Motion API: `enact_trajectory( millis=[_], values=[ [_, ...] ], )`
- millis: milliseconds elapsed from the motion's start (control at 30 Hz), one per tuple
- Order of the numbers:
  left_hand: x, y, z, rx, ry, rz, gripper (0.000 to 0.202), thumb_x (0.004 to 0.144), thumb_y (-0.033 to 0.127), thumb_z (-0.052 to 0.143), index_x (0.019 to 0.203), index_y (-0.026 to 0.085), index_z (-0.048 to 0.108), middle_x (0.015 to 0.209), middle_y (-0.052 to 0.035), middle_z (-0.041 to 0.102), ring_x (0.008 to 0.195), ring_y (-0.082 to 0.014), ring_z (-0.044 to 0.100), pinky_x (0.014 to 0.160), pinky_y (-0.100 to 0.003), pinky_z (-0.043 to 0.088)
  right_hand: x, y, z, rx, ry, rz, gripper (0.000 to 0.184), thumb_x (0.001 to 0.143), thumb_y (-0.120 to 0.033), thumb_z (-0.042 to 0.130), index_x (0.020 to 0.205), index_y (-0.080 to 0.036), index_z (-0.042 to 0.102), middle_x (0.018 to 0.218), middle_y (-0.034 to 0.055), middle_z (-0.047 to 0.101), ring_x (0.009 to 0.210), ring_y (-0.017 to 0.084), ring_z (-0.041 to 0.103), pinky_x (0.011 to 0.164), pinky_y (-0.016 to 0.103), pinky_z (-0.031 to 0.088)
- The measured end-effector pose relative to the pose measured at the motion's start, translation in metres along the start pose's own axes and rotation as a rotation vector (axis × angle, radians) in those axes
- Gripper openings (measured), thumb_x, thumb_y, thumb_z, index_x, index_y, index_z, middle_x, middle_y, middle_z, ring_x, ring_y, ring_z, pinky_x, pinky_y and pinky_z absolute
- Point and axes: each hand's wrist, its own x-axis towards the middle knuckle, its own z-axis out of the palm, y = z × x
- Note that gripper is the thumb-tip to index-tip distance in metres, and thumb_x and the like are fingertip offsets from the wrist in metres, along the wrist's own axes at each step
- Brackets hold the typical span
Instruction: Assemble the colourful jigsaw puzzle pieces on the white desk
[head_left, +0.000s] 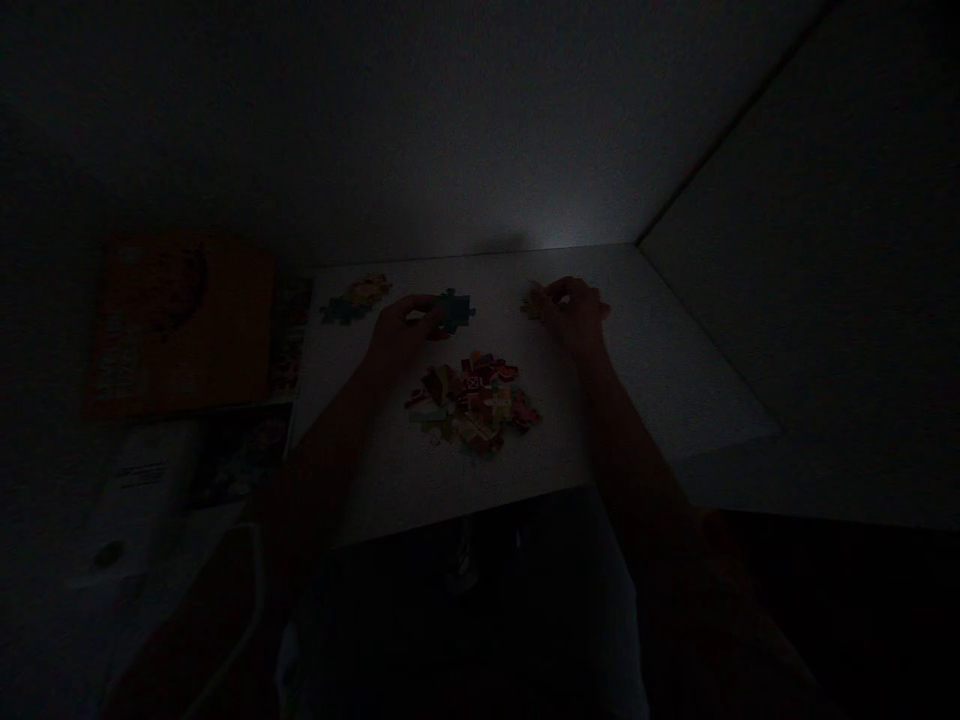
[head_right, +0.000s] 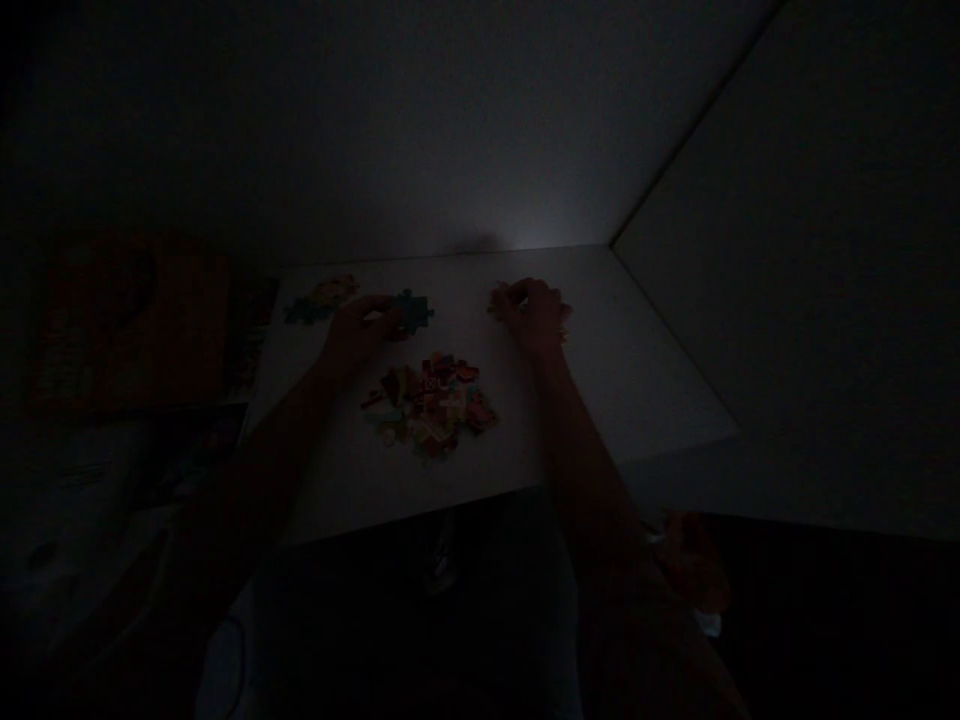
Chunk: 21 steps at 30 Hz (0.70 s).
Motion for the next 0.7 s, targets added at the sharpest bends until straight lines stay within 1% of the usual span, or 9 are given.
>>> enact_trajectory(
  millis=[100, 167, 200, 267, 333, 400, 500, 567, 700],
  values=[
    [-0.003, 0.002, 0.002, -0.022, -0.048, 0.000, 0.065, 0.084, 0.078, 0.100, 0.114, 0.022, 0.081, 0.108, -0.0111, 0.087, 0.086, -0.0253, 0.086, 0.078, -0.036, 0.073, -0.010, -0.020, 0.010, 0.151, -0.232, -0.242, 0.038, 0.106, -0.067, 0.084, 0.108, -0.029, 0.083, 0.108, 0.0093, 0.081, 0.105, 0.031, 0.072, 0.107, 0.051, 0.054],
    [-0.004, 0.004, 0.003, -0.021, -0.079, -0.006, 0.068, 0.083, 0.079, 0.101, 0.113, 0.021, 0.081, 0.102, -0.0113, 0.087, 0.086, -0.0263, 0.086, 0.079, -0.037, 0.074, -0.016, -0.033, 0.017, 0.243, -0.377, -0.363, 0.040, 0.106, -0.070, 0.084, 0.114, -0.031, 0.085, 0.107, 0.0072, 0.080, 0.098, 0.028, 0.071, 0.099, 0.046, 0.056],
    [-0.004, 0.004, 0.003, -0.016, -0.088, -0.006, 0.068, 0.082, 0.079, 0.101, 0.112, 0.021, 0.081, 0.101, -0.0111, 0.086, 0.084, -0.0261, 0.086, 0.078, -0.037, 0.074, -0.018, -0.037, 0.020, 0.273, -0.426, -0.391, 0.041, 0.106, -0.072, 0.083, 0.113, -0.032, 0.085, 0.106, 0.0067, 0.080, 0.097, 0.028, 0.071, 0.097, 0.045, 0.056],
    [-0.004, 0.005, 0.003, -0.010, -0.084, 0.004, 0.069, 0.081, 0.081, 0.101, 0.110, 0.021, 0.082, 0.103, -0.0106, 0.087, 0.080, -0.0245, 0.085, 0.076, -0.036, 0.074, -0.020, -0.041, 0.024, 0.310, -0.471, -0.391, 0.043, 0.107, -0.075, 0.080, 0.108, -0.032, 0.085, 0.104, 0.0063, 0.080, 0.095, 0.027, 0.071, 0.095, 0.044, 0.056],
    [-0.002, 0.004, 0.002, -0.013, -0.058, 0.017, 0.068, 0.084, 0.082, 0.099, 0.109, 0.021, 0.082, 0.108, -0.0103, 0.087, 0.079, -0.0226, 0.084, 0.076, -0.034, 0.073, -0.019, -0.040, 0.026, 0.338, -0.472, -0.332, 0.048, 0.106, -0.078, 0.078, 0.103, -0.030, 0.083, 0.102, 0.0061, 0.080, 0.095, 0.027, 0.070, 0.094, 0.043, 0.057],
    [0.001, 0.003, 0.002, -0.032, -0.011, 0.008, 0.065, 0.088, 0.082, 0.096, 0.109, 0.022, 0.082, 0.111, -0.0098, 0.088, 0.079, -0.0214, 0.084, 0.075, -0.032, 0.073, -0.015, -0.036, 0.026, 0.386, -0.443, -0.240, 0.057, 0.104, -0.085, 0.075, 0.101, -0.029, 0.080, 0.099, 0.0060, 0.079, 0.094, 0.026, 0.071, 0.092, 0.042, 0.059],
    [0.006, -0.002, 0.002, -0.080, 0.060, -0.033, 0.059, 0.092, 0.076, 0.094, 0.111, 0.022, 0.082, 0.114, -0.0093, 0.087, 0.079, -0.0200, 0.084, 0.073, -0.030, 0.071, -0.009, -0.031, 0.024, 0.480, -0.385, -0.152, 0.065, 0.100, -0.093, 0.072, 0.097, -0.028, 0.078, 0.096, 0.0070, 0.080, 0.096, 0.027, 0.074, 0.094, 0.044, 0.062],
    [0.008, -0.005, 0.002, -0.104, 0.083, -0.049, 0.054, 0.094, 0.071, 0.093, 0.112, 0.021, 0.082, 0.116, -0.0093, 0.087, 0.079, -0.0191, 0.084, 0.073, -0.029, 0.071, -0.006, -0.030, 0.021, 0.514, -0.356, -0.149, 0.063, 0.100, -0.092, 0.073, 0.096, -0.029, 0.077, 0.100, 0.0081, 0.082, 0.099, 0.027, 0.076, 0.098, 0.046, 0.064],
    [0.011, -0.008, 0.002, -0.099, 0.077, -0.062, 0.049, 0.097, 0.066, 0.093, 0.113, 0.021, 0.082, 0.113, -0.0090, 0.086, 0.079, -0.0190, 0.083, 0.075, -0.030, 0.071, -0.005, -0.024, 0.016, 0.547, -0.302, -0.148, 0.051, 0.102, -0.080, 0.078, 0.104, -0.029, 0.079, 0.106, 0.0082, 0.085, 0.098, 0.026, 0.078, 0.097, 0.047, 0.066]
  ],
)
